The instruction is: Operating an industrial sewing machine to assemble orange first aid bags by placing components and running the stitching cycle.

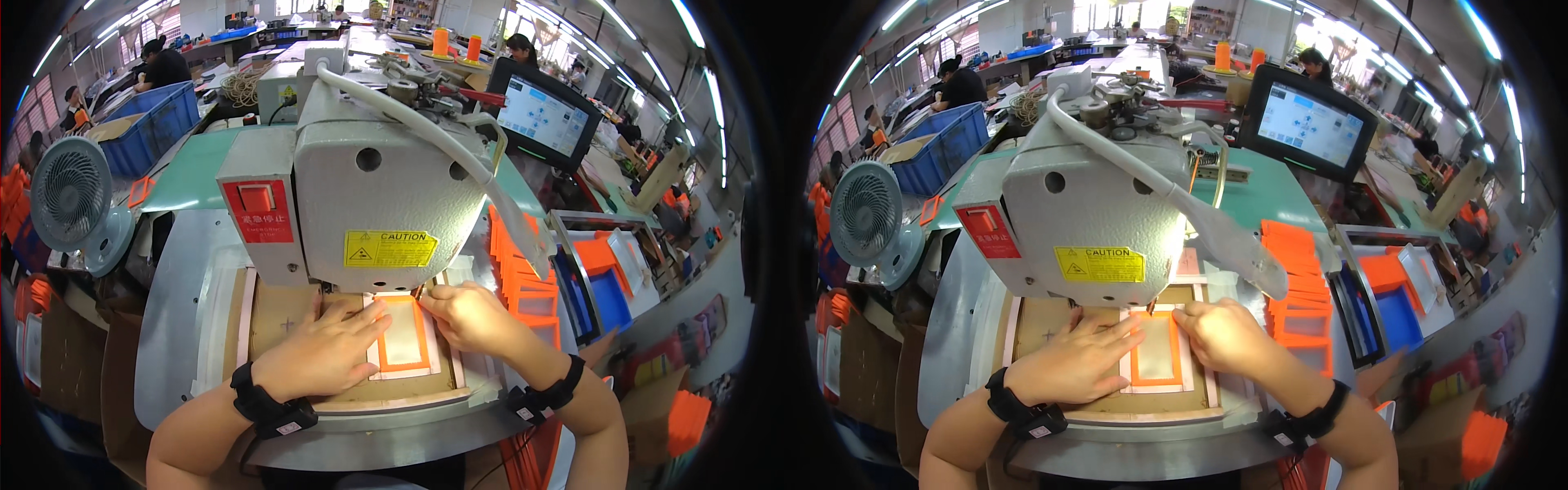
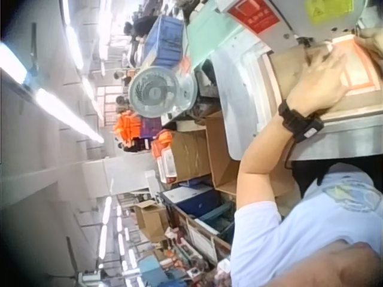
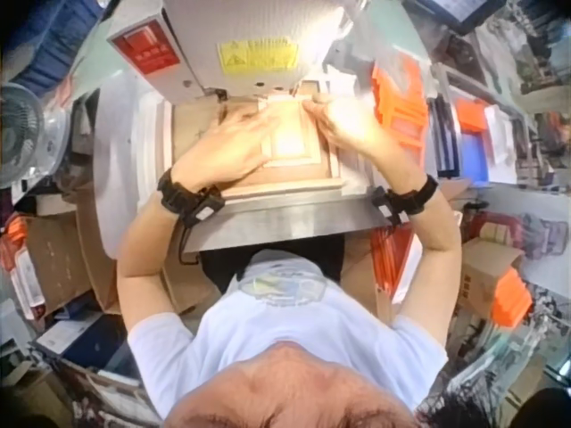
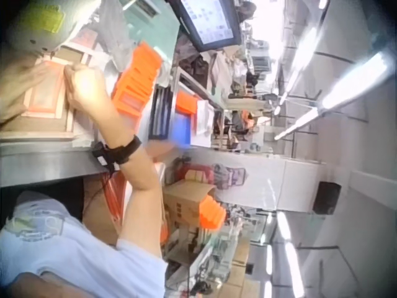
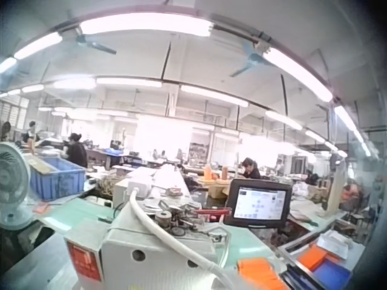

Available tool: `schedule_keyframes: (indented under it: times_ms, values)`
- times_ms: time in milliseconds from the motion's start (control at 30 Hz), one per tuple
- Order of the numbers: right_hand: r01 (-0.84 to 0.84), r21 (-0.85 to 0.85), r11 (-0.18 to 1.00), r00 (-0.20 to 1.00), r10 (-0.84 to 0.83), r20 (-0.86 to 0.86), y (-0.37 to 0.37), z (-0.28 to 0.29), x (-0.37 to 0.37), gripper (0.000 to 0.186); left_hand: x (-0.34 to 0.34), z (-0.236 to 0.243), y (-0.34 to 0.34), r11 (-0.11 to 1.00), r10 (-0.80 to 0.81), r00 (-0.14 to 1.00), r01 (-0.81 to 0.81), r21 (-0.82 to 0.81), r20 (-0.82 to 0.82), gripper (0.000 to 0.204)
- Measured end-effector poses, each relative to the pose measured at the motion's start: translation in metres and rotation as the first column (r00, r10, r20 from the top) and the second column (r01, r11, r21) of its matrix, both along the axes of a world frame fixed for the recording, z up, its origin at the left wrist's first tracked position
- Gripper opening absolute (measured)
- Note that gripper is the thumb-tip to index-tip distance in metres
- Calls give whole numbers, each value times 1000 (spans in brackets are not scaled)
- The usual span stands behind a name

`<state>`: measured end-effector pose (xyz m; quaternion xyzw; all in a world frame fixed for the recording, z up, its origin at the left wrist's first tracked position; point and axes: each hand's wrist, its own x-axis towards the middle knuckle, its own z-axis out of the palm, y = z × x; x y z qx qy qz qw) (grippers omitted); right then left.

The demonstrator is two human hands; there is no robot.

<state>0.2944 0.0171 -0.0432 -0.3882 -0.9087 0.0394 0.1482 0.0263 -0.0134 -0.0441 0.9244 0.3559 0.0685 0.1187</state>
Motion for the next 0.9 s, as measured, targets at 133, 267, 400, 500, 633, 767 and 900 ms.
schedule_keyframes:
  times_ms: [133, 267, 400, 500, 633, 767, 900]
  values:
    - [-232, 114, 966, 894, 166, 416, 0, 10, -14, 21, 0, 0, 0, 998, -54, 999, 55, 35, -6, 55]
    - [-165, -100, 981, 939, 188, 288, 10, 21, -3, 41, -3, -2, 0, 994, -91, 996, 89, 69, 24, 47]
    - [-118, -208, 971, 959, 166, 231, 5, 27, 1, 68, 0, 3, -8, 977, -175, 985, 172, 123, 10, 50]
    - [-72, -288, 955, 943, 159, 293, 7, 35, -5, 70, 8, 4, -17, 973, -193, 981, 188, 137, 22, 52]
    - [-55, -308, 950, 923, 166, 346, 7, 36, -9, 71, 14, 7, -21, 969, -171, 985, 166, 181, 14, 49]
    - [-18, -262, 965, 901, 130, 414, 0, 36, -14, 71, 18, 7, -24, 962, -156, 988, 149, 227, 9, 45]
    - [44, -210, 977, 882, 61, 467, -6, 35, -20, 70, 22, 12, -25, 955, -141, 989, 148, 257, -44, 45]
